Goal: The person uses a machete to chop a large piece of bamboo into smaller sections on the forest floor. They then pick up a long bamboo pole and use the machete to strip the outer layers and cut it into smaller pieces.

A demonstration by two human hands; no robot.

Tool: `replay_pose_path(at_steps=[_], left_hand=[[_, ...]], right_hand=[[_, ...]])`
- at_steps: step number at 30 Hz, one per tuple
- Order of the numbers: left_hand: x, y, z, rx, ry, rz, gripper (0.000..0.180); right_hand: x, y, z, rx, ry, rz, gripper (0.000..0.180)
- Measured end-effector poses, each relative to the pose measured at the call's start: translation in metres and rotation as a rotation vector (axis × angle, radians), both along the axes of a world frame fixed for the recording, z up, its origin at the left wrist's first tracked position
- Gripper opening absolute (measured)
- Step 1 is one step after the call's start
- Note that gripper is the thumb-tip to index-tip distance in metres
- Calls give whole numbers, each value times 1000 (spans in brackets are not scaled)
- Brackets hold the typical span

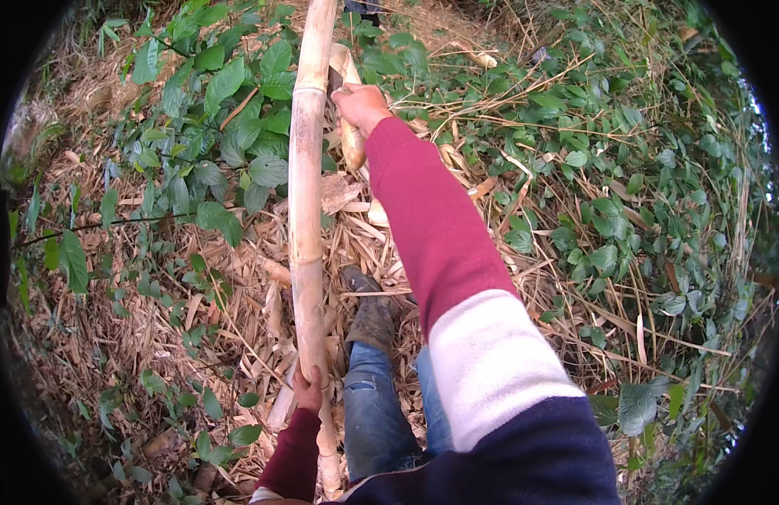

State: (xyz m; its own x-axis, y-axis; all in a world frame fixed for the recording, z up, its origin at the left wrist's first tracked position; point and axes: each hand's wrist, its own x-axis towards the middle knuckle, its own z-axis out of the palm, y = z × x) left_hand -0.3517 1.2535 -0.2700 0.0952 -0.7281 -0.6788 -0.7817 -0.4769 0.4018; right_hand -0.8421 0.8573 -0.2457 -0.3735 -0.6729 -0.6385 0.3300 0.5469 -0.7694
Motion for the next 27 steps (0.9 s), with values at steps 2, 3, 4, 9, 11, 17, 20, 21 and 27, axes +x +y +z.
replay_pose_path(at_steps=[2,3,4,9,11,17,20,21,27], left_hand=[[1,0,-3,-31,114,3,74],[2,1,-4,-27,128,18,75],[3,2,-5,-27,142,24,75],[5,2,-7,-9,73,12,76],[6,2,-7,-26,2,-63,76],[5,1,-7,-58,142,13,73],[6,0,-9,-28,158,51,73],[7,0,-8,-15,154,69,73],[7,2,-7,-10,138,38,73]], right_hand=[[-6,15,5,-159,-141,-121,43],[-5,22,7,-251,-176,-209,45],[-5,29,8,-325,-273,-253,47],[0,35,8,-99,-247,-84,49],[-2,30,8,-26,-171,3,48],[9,31,13,-269,-292,-289,50],[3,33,20,26,-312,-87,49],[-1,32,23,22,-204,-71,48],[-7,13,32,-362,-185,-316,36]])
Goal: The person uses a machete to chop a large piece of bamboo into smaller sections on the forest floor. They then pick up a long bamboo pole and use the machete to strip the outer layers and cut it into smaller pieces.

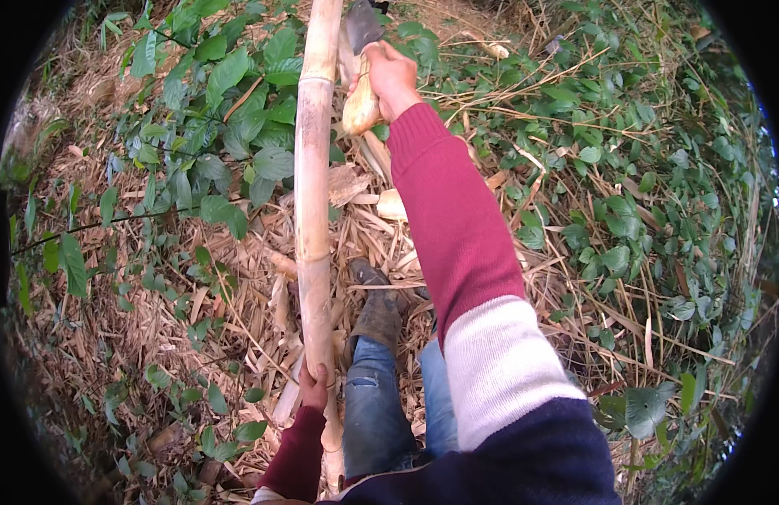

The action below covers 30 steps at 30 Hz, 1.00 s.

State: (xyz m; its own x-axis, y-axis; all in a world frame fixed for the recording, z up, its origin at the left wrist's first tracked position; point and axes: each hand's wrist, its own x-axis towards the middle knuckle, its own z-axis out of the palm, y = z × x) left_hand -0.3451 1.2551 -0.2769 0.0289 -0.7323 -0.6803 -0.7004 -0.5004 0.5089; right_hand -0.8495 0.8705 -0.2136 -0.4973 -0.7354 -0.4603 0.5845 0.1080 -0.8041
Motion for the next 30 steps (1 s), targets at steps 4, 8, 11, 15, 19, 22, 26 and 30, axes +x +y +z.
replay_pose_path(at_steps=[4,8,11,15,19,22,26,30], left_hand=[[-2,0,-2,33,75,23,74],[0,-1,0,32,22,1,76],[0,1,2,30,127,69,74],[-2,0,5,58,-75,-31,70],[-2,-5,7,3,149,70,71],[1,-2,12,6,-43,-49,76],[-1,2,15,44,31,50,79],[-8,1,13,58,-92,70,81]], right_hand=[[29,12,-16,329,-20,241,47],[-18,-2,-6,183,152,188,44],[-53,-17,-1,36,272,-177,36],[24,29,-55,119,374,63,38],[129,132,-148,543,371,949,55],[117,173,-159,328,258,521,49],[9,128,-89,270,22,75,35],[-46,67,-21,14,-86,-152,27]])
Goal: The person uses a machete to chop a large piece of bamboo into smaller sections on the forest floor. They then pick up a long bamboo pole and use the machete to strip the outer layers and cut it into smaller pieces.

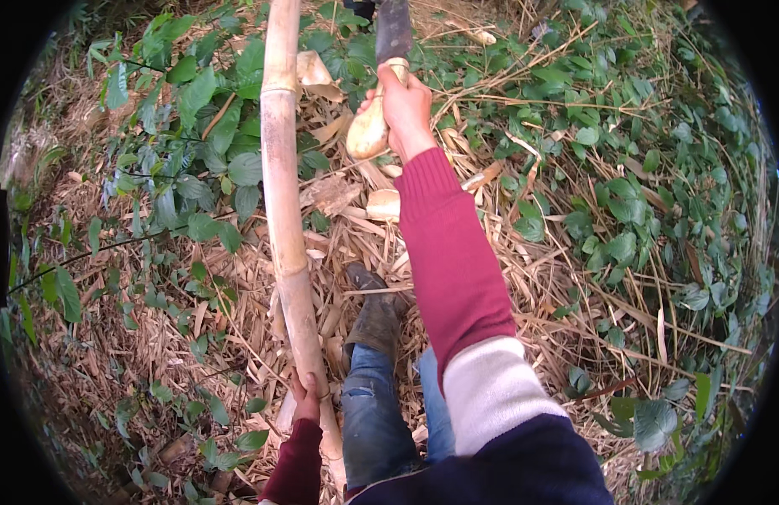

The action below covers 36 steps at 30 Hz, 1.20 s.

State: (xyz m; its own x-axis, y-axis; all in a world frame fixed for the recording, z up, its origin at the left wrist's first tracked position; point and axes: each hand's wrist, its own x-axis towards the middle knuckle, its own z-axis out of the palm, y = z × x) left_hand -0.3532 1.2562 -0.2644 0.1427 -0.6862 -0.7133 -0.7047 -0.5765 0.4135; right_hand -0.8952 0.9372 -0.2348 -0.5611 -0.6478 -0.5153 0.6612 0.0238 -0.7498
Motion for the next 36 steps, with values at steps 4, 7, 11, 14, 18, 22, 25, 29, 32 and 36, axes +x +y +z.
replay_pose_path(at_steps=[4,7,11,14,18,22,25,29,32,36], left_hand=[[0,-5,0,10,-48,12,80],[2,-5,2,10,-45,63,80],[-2,0,2,-45,-12,14,87],[-10,0,2,-31,-141,-19,108],[-15,-4,12,-3,-182,-8,118],[-19,-11,23,67,-177,16,122],[-24,-13,27,26,-205,-16,122],[-29,-9,28,36,-238,-10,121],[-32,-6,26,-51,-284,22,112],[-37,-4,25,-23,-319,51,111]], right_hand=[[54,-25,-13,199,-46,438,24],[72,-20,-43,218,-311,446,27],[26,-28,-37,257,10,609,29],[-11,-48,-3,206,4,496,24],[13,-64,11,-57,-50,5,38],[73,-25,-48,271,-303,585,28],[62,-17,-70,211,-113,575,27],[19,-39,-37,306,98,633,28],[16,-71,-4,327,197,329,27],[44,-81,-3,157,257,242,33]])
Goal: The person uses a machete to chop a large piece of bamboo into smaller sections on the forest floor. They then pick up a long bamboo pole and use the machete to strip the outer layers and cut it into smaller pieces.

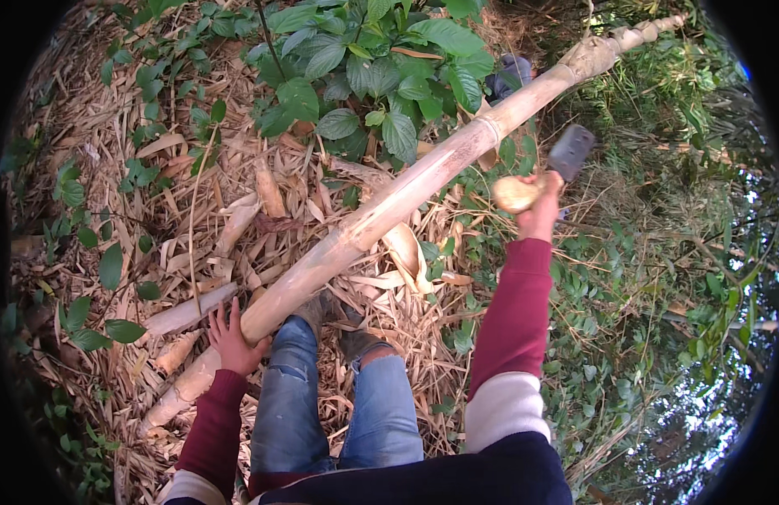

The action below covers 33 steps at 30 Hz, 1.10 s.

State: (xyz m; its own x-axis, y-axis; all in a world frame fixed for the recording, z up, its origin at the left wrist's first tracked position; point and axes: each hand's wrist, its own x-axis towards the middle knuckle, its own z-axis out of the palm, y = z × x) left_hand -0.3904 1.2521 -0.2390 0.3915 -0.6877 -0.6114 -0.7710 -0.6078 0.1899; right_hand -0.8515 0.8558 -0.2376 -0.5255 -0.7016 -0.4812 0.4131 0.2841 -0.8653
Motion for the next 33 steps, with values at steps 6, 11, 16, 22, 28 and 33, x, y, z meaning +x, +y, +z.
replay_pose_path(at_steps=[6,11,16,22,28,33], left_hand=[[10,1,-2,-9,27,-40,113],[15,-8,1,-35,237,-30,100],[-37,-88,-37,-459,368,28,54],[-78,-159,-80,-355,209,195,56],[-68,-153,-84,-358,309,139,55],[-70,-154,-82,-292,293,265,54]], right_hand=[[40,121,-50,596,-15,806,63],[95,224,-107,352,-230,488,39],[113,236,-154,115,-478,-40,34],[79,222,-116,209,-93,130,49],[-9,142,-87,-84,104,85,50],[-35,70,-104,-239,356,-578,62]])
